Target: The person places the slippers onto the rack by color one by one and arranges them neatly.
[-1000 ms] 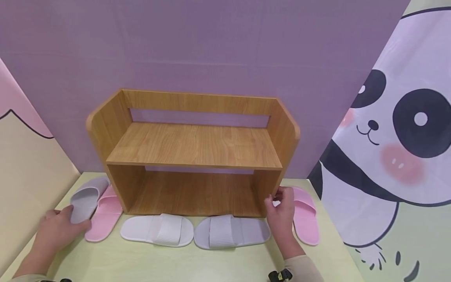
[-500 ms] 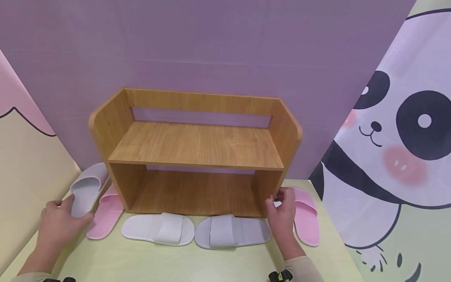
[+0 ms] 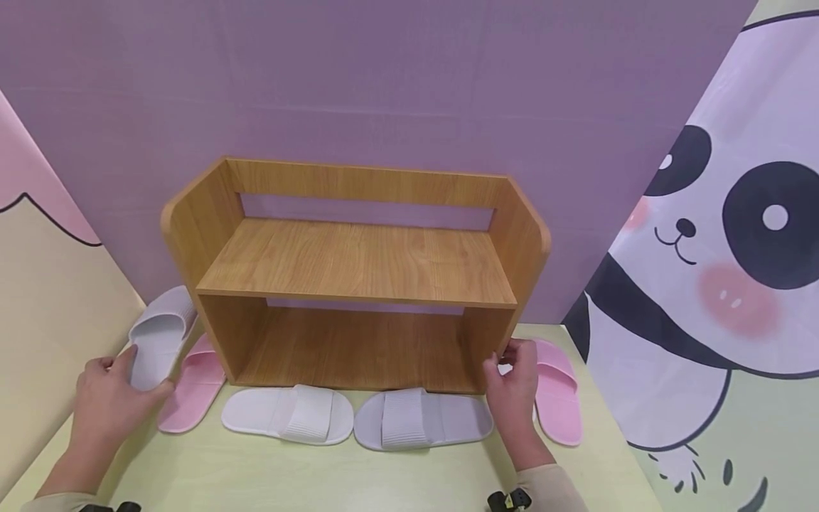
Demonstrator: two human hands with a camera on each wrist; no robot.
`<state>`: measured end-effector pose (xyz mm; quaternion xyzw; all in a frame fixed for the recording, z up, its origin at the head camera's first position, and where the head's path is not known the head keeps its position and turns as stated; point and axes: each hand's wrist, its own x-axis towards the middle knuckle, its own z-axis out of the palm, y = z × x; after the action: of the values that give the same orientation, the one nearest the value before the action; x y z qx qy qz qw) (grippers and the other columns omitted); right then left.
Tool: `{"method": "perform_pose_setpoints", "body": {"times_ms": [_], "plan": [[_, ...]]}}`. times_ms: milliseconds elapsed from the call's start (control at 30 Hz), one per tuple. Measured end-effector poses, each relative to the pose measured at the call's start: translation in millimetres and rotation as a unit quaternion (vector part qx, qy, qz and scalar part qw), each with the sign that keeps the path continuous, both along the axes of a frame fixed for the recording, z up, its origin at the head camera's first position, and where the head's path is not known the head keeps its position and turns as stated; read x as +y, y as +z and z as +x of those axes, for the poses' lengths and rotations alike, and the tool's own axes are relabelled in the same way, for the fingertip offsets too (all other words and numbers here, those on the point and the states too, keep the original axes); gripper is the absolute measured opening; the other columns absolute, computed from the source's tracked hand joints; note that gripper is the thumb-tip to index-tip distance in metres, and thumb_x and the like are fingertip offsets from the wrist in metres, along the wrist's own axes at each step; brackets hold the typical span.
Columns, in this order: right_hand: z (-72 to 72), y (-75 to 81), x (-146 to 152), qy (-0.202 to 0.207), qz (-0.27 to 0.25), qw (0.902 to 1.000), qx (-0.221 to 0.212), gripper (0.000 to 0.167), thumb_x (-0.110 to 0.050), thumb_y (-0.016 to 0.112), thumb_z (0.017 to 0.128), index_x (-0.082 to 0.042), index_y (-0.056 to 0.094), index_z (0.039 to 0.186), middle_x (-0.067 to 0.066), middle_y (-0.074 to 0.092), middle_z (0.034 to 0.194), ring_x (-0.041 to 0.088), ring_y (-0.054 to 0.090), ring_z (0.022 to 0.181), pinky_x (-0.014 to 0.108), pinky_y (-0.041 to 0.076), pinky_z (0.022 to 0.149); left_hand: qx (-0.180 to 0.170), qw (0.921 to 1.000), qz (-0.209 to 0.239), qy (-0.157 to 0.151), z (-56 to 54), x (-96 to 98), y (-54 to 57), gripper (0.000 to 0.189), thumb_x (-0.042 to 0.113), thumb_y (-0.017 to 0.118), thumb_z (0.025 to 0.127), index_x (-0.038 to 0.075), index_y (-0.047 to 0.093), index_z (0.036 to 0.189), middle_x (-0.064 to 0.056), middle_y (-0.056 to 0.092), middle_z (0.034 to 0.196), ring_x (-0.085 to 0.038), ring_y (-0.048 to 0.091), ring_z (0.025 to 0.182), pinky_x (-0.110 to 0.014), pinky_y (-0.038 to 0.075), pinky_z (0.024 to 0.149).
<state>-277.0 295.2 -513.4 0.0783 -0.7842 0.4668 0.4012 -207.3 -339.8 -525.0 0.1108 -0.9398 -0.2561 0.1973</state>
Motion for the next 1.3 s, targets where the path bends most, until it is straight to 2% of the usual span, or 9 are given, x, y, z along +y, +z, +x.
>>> {"method": "perform_pose_setpoints", "body": {"times_ms": [300, 467, 733, 867, 1033, 1200, 1300], "plan": [[-2.6, 0.8, 1, -0.012, 0.007, 0.9998, -0.014, 0.024, 0.01, 0.062, 0.091, 0.009, 0.055, 0.114, 0.018, 0.06, 0.108, 0.014, 0.062, 0.092, 0.018, 0.05, 0.084, 0.053, 0.9984, 0.014, 0.013, -2.9, 8.8, 8.0, 0.098, 0.038, 0.089, 0.082, -0.011, 0.048, 0.156, -0.046, 0.042, 0.135, -0.062, 0.044, 0.123, -0.074, 0.047, 0.084], [-2.6, 1.0, 1, -0.015, 0.01, 0.9996, -0.022, 0.025, 0.009, 0.062, 0.091, 0.008, 0.055, 0.115, 0.018, 0.06, 0.109, 0.02, 0.062, 0.093, 0.017, 0.05, 0.084, 0.082, 0.9958, 0.033, 0.024, -3.9, 13.7, 11.4, 0.103, 0.034, 0.092, 0.076, -0.009, 0.048, 0.159, -0.043, 0.042, 0.136, -0.059, 0.042, 0.127, -0.073, 0.045, 0.088], [-2.5, -1.8, 1, -0.012, 0.006, 0.9998, -0.016, 0.024, 0.008, 0.062, 0.091, 0.009, 0.055, 0.114, 0.016, 0.06, 0.106, 0.023, 0.064, 0.091, 0.024, 0.052, 0.082, 0.132, 0.9892, 0.05, 0.039, -1.0, 21.2, 16.1, 0.103, 0.03, 0.094, 0.07, -0.002, 0.053, 0.158, -0.038, 0.044, 0.135, -0.054, 0.044, 0.127, -0.068, 0.044, 0.089], [-1.8, -2.0, 1, -0.012, 0.001, 0.9998, -0.014, 0.025, 0.009, 0.062, 0.091, 0.01, 0.055, 0.115, 0.017, 0.061, 0.107, 0.02, 0.063, 0.091, 0.024, 0.052, 0.083, 0.173, 0.983, 0.05, 0.035, -1.0, 23.4, 18.5, 0.1, 0.027, 0.094, 0.068, -0.001, 0.056, 0.155, -0.036, 0.045, 0.133, -0.053, 0.045, 0.125, -0.066, 0.043, 0.088], [-1.3, -2.3, 1, -0.012, -0.004, 0.9998, -0.016, 0.026, 0.01, 0.062, 0.091, 0.01, 0.056, 0.116, 0.018, 0.061, 0.108, 0.018, 0.063, 0.091, 0.024, 0.052, 0.084, 0.228, 0.9715, 0.055, 0.035, -1.9, 25.6, 20.4, 0.1, 0.024, 0.095, 0.064, -0.001, 0.057, 0.153, -0.036, 0.045, 0.131, -0.052, 0.046, 0.122, -0.067, 0.043, 0.087], [-1.2, -2.9, 1, -0.017, 0.001, 0.9997, -0.017, 0.026, 0.01, 0.063, 0.091, 0.009, 0.056, 0.117, 0.017, 0.061, 0.109, 0.017, 0.064, 0.092, 0.022, 0.052, 0.084, 0.263, 0.9626, 0.055, 0.036, -2.5, 27.7, 20.8, 0.102, 0.025, 0.095, 0.062, 0.0, 0.057, 0.153, -0.036, 0.045, 0.129, -0.053, 0.046, 0.121, -0.068, 0.044, 0.087], [-1.1, -2.5, 0, -0.015, 0.001, 0.9998, -0.014, 0.026, 0.012, 0.063, 0.091, 0.009, 0.056, 0.117, 0.018, 0.062, 0.109, 0.012, 0.062, 0.091, 0.021, 0.052, 0.084, 0.284, 0.9567, 0.055, 0.037, -2.6, 29.0, 21.1, 0.102, 0.028, 0.093, 0.061, 0.0, 0.058, 0.153, -0.036, 0.045, 0.128, -0.053, 0.047, 0.12, -0.067, 0.044, 0.086]]}}
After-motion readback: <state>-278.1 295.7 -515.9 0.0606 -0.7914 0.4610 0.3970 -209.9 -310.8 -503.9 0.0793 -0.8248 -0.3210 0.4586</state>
